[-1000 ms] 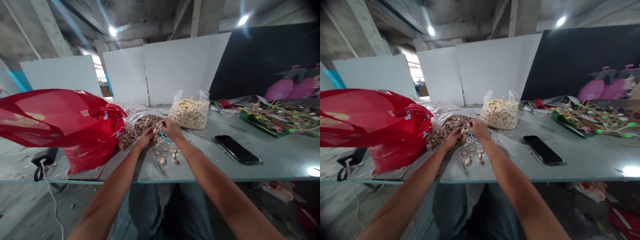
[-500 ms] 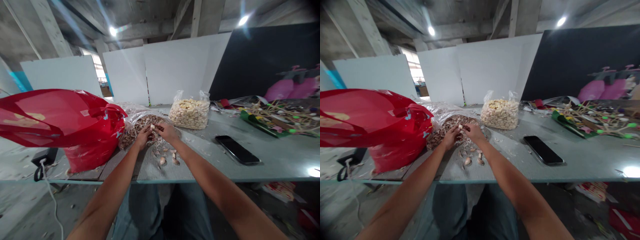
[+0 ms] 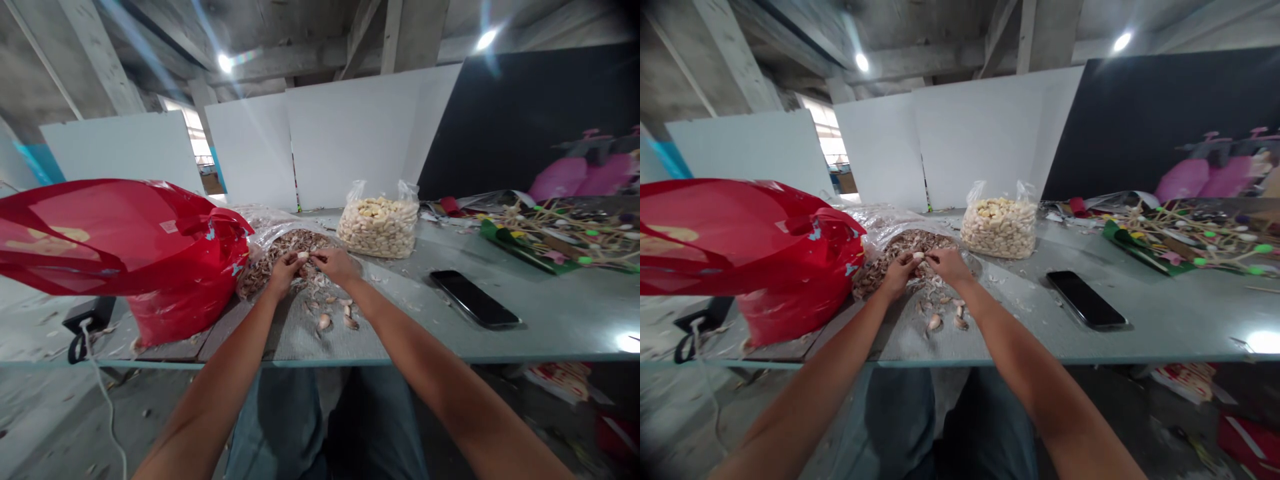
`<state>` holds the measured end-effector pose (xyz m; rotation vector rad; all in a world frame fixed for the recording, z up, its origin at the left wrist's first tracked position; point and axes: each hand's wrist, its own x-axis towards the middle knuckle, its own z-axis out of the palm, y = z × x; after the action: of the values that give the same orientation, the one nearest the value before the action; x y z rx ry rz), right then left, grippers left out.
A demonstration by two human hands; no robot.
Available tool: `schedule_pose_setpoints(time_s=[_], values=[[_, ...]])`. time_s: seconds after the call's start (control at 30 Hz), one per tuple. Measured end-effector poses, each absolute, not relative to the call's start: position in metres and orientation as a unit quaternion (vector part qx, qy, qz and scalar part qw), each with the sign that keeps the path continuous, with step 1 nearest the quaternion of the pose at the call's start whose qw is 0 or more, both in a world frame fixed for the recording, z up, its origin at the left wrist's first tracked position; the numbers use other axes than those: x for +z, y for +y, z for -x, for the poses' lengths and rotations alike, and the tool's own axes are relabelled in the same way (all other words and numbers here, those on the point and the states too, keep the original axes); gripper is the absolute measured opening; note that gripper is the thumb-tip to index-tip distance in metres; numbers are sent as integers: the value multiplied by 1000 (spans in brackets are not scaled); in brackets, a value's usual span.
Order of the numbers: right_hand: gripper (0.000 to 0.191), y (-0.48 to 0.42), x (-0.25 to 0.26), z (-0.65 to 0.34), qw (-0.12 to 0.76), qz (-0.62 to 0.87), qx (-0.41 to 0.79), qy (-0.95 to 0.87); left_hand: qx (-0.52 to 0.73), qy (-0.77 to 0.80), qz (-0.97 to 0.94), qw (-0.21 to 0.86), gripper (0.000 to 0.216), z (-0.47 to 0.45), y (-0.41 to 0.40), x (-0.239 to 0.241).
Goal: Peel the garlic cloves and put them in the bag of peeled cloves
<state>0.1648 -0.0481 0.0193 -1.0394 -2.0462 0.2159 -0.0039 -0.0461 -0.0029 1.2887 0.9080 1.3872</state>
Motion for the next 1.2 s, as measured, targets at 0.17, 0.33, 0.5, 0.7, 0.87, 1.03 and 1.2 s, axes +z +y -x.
schedule_pose_setpoints(time_s=[0.17,0.33,0.5,0.7,0.87,1.03,1.2], values=[[22,-54,22,-163,371,430,42,-822,570,388,-556,464,47,3,-48,1],[18,-58,21,-159,352,440,-11,-826,563,390,-573,450,40,3,-47,2],[16,-57,21,-158,366,438,-43,-820,557,374,-587,453,42,4,-44,-2],[21,-45,24,-175,439,433,-14,-787,539,364,-598,469,51,4,-45,-4],[23,-42,21,-178,437,393,55,-807,555,384,-584,451,51,5,-46,-1],[22,-46,22,-170,375,388,59,-840,555,379,-588,450,50,5,-48,1],[24,-50,26,-169,345,396,34,-850,536,390,-602,445,51,7,-47,1]])
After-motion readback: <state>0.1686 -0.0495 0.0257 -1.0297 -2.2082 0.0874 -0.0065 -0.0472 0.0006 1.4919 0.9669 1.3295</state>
